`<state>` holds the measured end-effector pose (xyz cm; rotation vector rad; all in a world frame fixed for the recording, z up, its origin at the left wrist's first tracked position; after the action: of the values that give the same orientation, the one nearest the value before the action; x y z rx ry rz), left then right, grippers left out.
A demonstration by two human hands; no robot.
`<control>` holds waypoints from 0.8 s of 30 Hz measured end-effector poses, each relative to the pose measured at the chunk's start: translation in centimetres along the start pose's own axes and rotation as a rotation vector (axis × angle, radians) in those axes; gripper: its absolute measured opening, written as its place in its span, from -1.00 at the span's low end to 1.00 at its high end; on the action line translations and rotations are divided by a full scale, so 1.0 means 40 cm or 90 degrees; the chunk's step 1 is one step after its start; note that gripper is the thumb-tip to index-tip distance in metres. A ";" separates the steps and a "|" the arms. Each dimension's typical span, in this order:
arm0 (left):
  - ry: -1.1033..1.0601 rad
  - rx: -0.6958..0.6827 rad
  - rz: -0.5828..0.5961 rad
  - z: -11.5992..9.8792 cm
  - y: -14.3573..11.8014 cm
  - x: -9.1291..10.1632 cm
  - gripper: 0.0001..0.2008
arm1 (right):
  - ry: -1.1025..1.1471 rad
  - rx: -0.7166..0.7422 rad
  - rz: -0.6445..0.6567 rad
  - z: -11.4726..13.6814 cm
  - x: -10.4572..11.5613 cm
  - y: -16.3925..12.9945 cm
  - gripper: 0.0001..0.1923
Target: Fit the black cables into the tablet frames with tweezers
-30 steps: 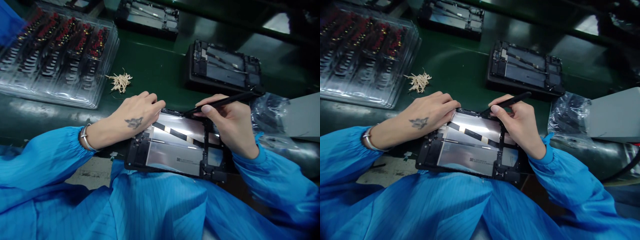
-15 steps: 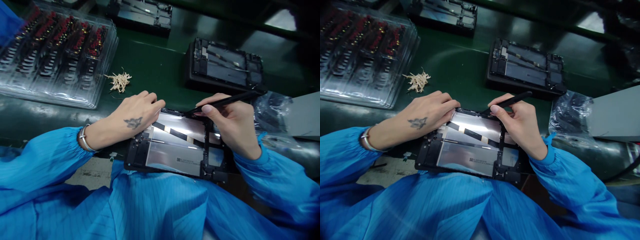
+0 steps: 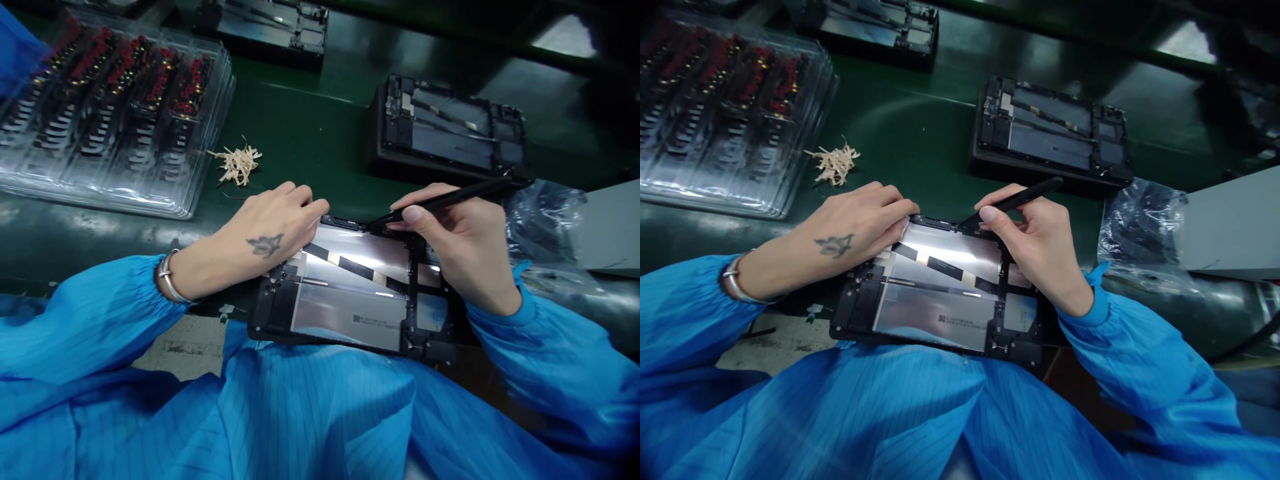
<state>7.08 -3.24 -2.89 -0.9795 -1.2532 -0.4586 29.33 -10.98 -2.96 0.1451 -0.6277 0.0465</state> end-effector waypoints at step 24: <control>0.008 0.002 -0.016 0.000 0.000 0.001 -0.74 | 0.004 -0.031 0.005 0.010 0.003 -0.001 -0.87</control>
<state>7.09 -3.24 -2.85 -0.9582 -1.2562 -0.4817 29.19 -11.09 -2.57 0.0950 -0.6223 0.0399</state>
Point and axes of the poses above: each hand's wrist, its own y-axis towards the middle knuckle, its own x-axis out of the back of the hand, z = x × y, the point moved 3 cm from there along y, towards the middle knuckle, and after that the axes turned 15 degrees about z, right-handed, at the moved point
